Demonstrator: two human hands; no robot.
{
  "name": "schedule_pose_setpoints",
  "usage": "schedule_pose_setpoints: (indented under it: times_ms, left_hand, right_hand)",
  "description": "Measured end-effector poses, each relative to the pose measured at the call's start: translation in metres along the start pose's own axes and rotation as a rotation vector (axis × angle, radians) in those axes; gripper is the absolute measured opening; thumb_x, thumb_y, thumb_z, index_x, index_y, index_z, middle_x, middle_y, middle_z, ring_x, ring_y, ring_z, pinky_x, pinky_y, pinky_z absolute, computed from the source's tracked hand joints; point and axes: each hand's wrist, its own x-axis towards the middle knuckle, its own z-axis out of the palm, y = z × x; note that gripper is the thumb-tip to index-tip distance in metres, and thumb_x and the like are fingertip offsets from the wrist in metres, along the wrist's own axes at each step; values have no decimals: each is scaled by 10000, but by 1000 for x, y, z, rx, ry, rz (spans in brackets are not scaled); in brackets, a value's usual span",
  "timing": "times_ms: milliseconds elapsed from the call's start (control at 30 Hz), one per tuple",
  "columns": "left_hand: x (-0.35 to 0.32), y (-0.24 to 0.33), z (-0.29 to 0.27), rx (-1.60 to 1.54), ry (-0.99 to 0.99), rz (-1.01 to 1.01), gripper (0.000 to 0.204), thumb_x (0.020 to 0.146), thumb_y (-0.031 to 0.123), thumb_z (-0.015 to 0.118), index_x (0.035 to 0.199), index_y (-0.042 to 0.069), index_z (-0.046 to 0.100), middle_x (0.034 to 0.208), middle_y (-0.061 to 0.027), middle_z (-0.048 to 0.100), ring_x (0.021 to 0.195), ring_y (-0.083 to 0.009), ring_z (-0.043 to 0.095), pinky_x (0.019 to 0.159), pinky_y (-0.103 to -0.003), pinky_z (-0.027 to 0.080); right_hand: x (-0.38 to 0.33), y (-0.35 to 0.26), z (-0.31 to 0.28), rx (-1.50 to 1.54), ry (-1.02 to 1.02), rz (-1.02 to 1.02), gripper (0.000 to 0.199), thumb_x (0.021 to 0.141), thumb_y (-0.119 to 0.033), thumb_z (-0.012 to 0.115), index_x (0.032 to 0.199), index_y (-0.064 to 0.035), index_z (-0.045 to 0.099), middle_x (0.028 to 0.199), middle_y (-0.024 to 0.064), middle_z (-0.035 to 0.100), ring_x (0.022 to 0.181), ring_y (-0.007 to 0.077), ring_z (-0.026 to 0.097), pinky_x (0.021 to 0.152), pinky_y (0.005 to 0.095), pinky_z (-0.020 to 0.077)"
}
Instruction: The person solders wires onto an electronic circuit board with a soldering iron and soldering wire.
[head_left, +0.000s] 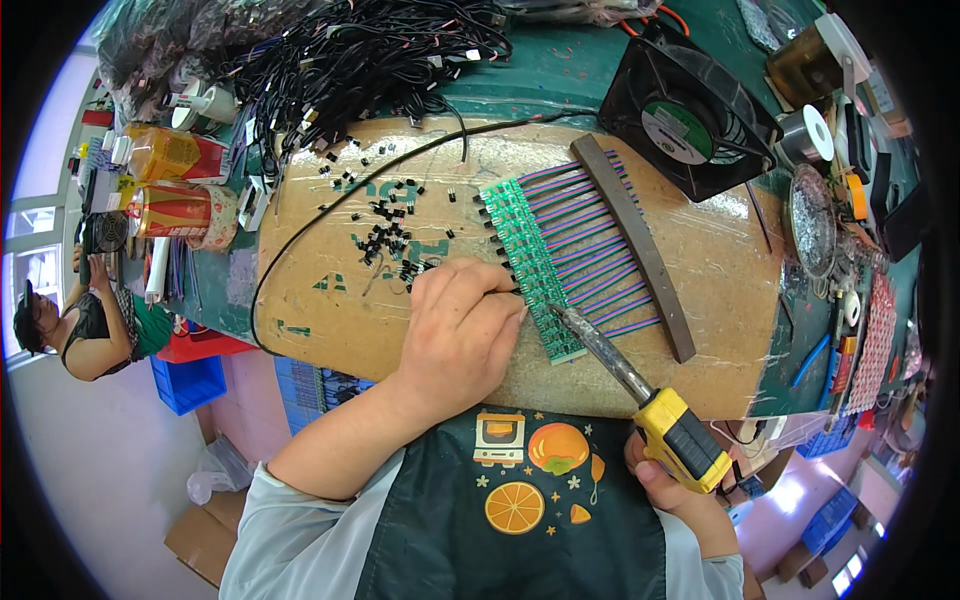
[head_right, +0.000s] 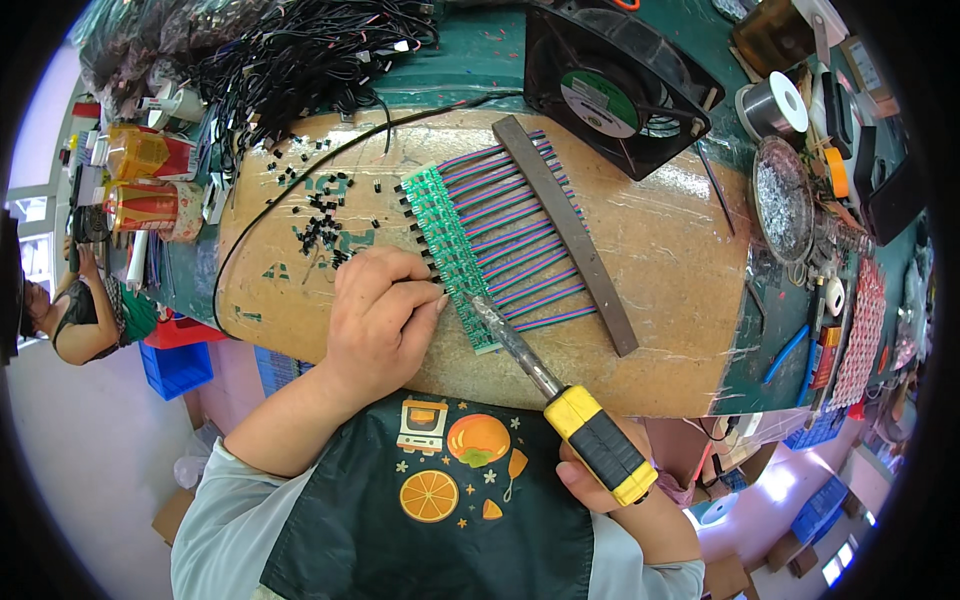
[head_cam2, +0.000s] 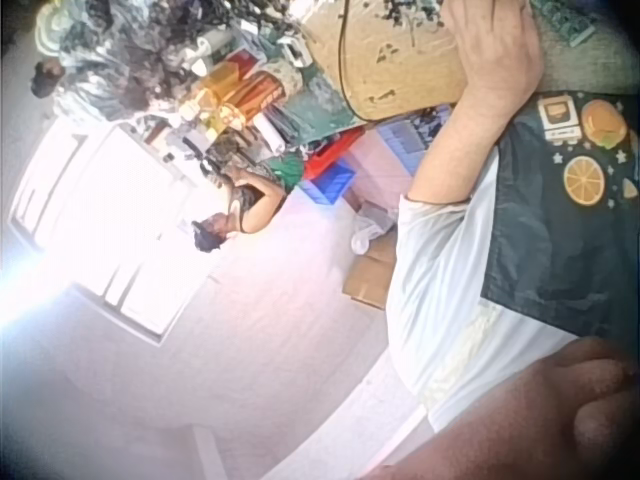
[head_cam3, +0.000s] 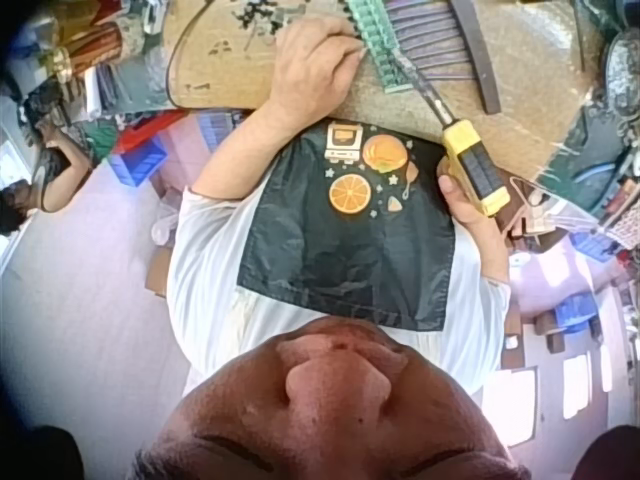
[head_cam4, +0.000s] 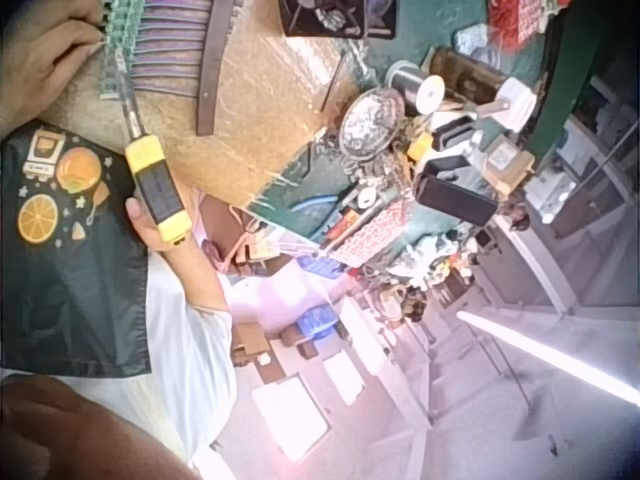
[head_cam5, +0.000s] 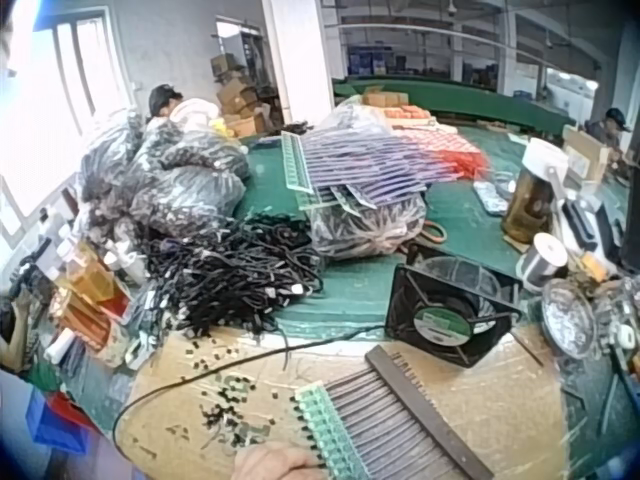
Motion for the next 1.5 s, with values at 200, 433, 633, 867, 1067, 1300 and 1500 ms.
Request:
schedule_pose_setpoints:
  times_ms: [200, 433, 633, 867, 1067, 1300, 1500]
  left_hand:
    - [-1, 1, -12, 14, -9, -8, 200, 727, 17, 776, 901, 56, 685, 989, -79, 631, 953, -303, 604, 851, -410, 467]
    - [-9, -32, -65, 171, -5, -215, 167, 746, 25, 787, 893, 55, 711, 958, -89, 651, 908, -278, 627, 787, -372, 501]
    - [-16, -33, -71, 112, -150, -309, 133, 753, 41, 786, 862, 53, 710, 919, -81, 640, 891, -270, 630, 766, -373, 500]
    - [-13, -26, -63, 183, -163, -240, 139, 755, 46, 774, 869, 58, 695, 912, -84, 635, 882, -289, 622, 767, -400, 492]
    - [-9, 8, -61, -211, -247, -60, 144, 781, 70, 778, 881, 73, 675, 909, -67, 638, 838, -285, 611, 744, -387, 480]
    - [-10, 47, -31, -721, -394, -156, 144, 854, 136, 739, 887, 73, 614, 908, -74, 600, 846, -296, 589, 735, -403, 476]
    - [-9, 48, -30, -749, -450, -197, 143, 881, 145, 718, 905, 54, 609, 916, -89, 598, 861, -317, 593, 751, -414, 482]
  right_hand:
    - [2, -3, 4, 183, 144, -68, 257, 853, -329, 708, 716, -137, 607, 665, 41, 575, 590, 262, 582, 536, 363, 446]
    - [6, -11, 4, 336, 167, -31, 281, 862, -347, 716, 742, -120, 602, 656, 32, 577, 564, 226, 577, 533, 328, 444]
    - [10, -13, 4, 261, 152, -57, 289, 869, -361, 714, 746, -122, 609, 660, 32, 577, 582, 236, 586, 542, 341, 450]
    - [10, -13, 3, 176, 110, -47, 287, 865, -370, 715, 736, -137, 610, 701, 40, 585, 616, 253, 595, 548, 358, 451]
    - [22, -32, 3, 35, 57, 2, 252, 794, -328, 786, 721, -146, 629, 706, 52, 596, 633, 280, 612, 545, 375, 462]
    - [51, -37, 22, 96, 122, -165, 423, 764, -182, 832, 1130, -76, 648, 874, 95, 692, 791, 297, 703, 676, 374, 548]
    - [63, -57, 9, 120, 13, -207, 436, 770, -132, 830, 1159, -59, 647, 1001, 131, 734, 848, 294, 728, 720, 355, 552]
